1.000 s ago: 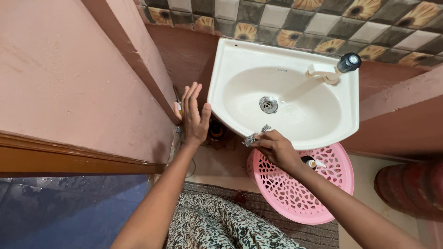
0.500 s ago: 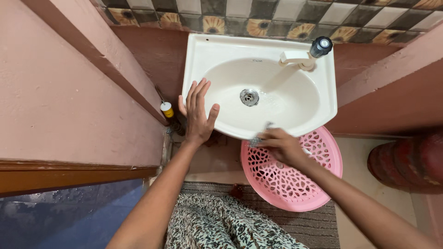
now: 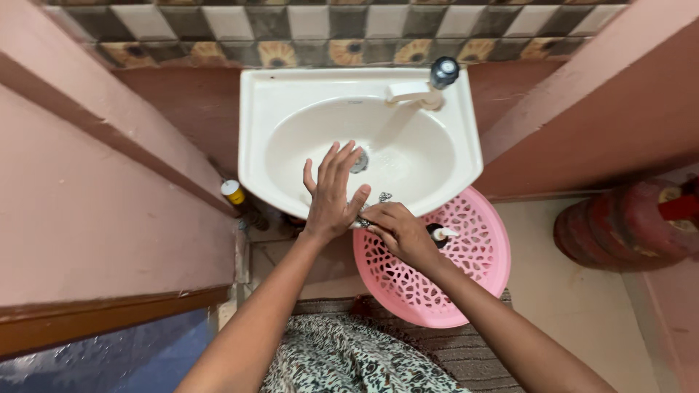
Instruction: The person scrubs a white bathroom sink with a steel wool pad, moving around the basin, drain, and faucet area. The person repeatedly rinses the pad under running water and continues scrubbing different sections of the sink surface.
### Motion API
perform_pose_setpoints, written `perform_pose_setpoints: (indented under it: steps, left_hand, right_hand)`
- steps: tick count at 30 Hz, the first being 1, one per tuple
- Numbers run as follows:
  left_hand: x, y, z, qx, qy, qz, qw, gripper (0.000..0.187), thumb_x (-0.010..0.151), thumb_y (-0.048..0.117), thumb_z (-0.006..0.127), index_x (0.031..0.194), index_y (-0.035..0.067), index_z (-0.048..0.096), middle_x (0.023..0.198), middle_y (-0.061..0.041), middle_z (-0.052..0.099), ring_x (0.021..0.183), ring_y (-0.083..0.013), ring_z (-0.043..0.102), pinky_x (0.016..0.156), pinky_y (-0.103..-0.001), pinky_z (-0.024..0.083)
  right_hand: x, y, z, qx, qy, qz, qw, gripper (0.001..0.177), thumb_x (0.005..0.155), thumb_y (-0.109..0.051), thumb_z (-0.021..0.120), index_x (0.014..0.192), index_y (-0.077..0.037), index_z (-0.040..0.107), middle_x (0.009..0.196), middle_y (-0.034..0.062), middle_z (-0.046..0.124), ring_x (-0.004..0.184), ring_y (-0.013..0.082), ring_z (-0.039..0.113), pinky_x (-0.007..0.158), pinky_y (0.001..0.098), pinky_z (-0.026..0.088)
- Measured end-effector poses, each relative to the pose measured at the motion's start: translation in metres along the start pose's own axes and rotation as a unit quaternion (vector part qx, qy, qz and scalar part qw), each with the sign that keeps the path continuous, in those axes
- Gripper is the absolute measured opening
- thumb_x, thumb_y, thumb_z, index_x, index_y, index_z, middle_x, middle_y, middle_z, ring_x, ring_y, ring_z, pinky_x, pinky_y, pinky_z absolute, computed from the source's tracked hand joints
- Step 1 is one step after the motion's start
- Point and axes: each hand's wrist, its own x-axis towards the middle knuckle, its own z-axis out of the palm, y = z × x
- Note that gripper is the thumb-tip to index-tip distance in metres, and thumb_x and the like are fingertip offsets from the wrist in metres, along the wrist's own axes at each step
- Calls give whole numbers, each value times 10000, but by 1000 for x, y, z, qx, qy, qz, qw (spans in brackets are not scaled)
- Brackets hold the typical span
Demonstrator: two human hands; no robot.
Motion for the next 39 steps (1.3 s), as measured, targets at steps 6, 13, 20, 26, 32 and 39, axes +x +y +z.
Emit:
perform_pose_setpoints:
  steps: [6,13,20,26,32,39]
  left_hand:
    - [13,17,16,-7,-14,15,1000,701,1042,594,379,1567,129,397,1648,-79,368,1583,-293,212,1238,-617,-80]
    - [20,24,22,-10,-22,32,999,681,1043,560,424,1563,120,405,1648,-80,375,1584,-292,229,1241,-620,-74]
    - [26,30,24,-19,-14,33,999,676,1042,543,440,1559,108,412,1642,-85,384,1581,-297,241,1236,-620,-65]
    - [37,35,38,-22,-35,46,998,672,1044,538,445,1551,99,414,1632,-94,389,1576,-304,242,1235,-617,-61]
    - [51,46,50,-44,-57,48,996,663,1037,537,452,1539,104,427,1621,-97,405,1565,-308,253,1226,-621,-54]
    - [74,48,57,-51,-63,41,996,630,1040,544,424,1506,122,458,1591,-90,453,1561,-306,264,1233,-613,-48]
  right_hand:
    - [-27,36,-57,-22,102,66,992,475,847,81,463,1222,-89,699,1247,113,663,1174,249,626,1055,365,528]
    - [-1,105,-75,-130,199,130,963,268,1017,-67,585,1242,-110,723,1290,105,688,1276,301,588,1141,428,450]
    - [-33,49,-11,-147,186,92,967,386,981,-27,525,1329,-89,681,1375,139,631,1364,331,539,1200,565,343]
    - [-17,57,-40,-130,242,162,948,357,951,-24,573,1290,-78,669,1295,252,570,1194,365,564,992,470,520]
    - [-27,42,-47,-158,237,83,955,300,889,-29,645,1154,-123,748,1040,103,658,1090,281,626,1101,533,441]
    - [30,99,-102,-174,277,93,940,111,868,-53,725,948,-93,791,982,72,721,994,296,612,910,456,469]
